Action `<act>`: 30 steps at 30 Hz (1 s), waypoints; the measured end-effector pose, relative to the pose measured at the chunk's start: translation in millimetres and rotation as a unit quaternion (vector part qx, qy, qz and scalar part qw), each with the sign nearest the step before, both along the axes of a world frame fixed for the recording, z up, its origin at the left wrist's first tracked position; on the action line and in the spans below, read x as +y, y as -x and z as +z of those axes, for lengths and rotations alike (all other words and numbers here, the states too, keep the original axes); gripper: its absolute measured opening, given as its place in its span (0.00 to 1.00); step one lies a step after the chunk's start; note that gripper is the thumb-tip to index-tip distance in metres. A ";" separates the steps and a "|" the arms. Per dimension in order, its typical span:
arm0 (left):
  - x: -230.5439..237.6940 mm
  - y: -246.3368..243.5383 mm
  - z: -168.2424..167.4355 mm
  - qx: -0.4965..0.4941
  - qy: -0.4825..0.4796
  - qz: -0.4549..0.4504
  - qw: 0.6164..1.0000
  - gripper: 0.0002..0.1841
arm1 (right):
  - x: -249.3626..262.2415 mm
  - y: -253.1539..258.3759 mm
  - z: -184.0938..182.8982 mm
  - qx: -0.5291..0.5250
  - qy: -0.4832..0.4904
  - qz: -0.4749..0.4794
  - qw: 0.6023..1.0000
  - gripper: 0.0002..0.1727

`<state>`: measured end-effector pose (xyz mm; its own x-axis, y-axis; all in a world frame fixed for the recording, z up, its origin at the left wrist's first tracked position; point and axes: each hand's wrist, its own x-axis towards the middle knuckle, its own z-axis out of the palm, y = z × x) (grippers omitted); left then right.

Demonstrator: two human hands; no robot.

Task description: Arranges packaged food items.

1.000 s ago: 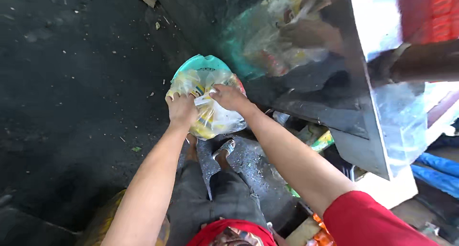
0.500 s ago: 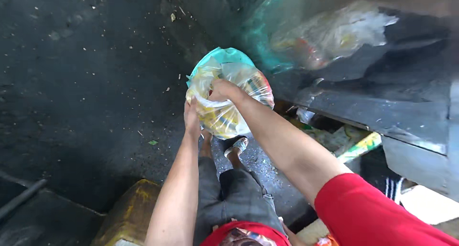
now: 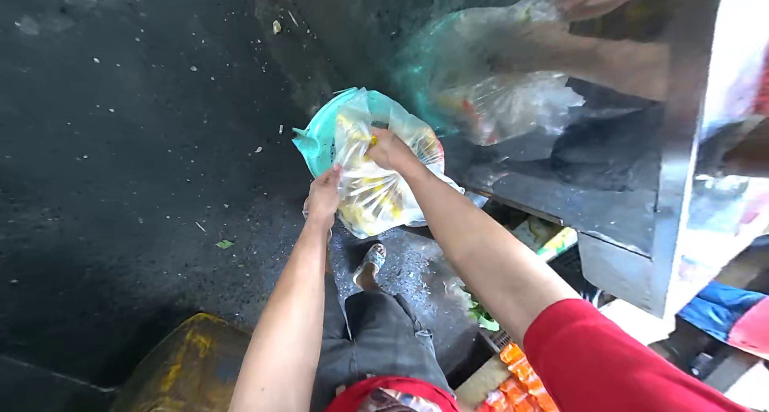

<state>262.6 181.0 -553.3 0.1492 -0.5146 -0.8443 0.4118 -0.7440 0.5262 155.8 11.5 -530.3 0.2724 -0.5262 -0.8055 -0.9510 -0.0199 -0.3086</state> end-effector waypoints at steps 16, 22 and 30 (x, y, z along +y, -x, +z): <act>-84.8 14.8 51.4 0.033 0.144 0.213 0.966 0.23 | 31.5 40.8 80.7 -0.193 0.190 -0.588 0.762 0.21; -116.0 -0.5 50.6 -0.163 0.214 0.059 0.961 0.23 | 17.8 50.5 86.2 -0.186 0.205 -0.572 0.772 0.24; -102.4 -1.3 26.0 -0.343 0.194 -0.187 0.900 0.26 | 15.3 59.9 120.7 -0.199 0.178 -0.611 0.745 0.22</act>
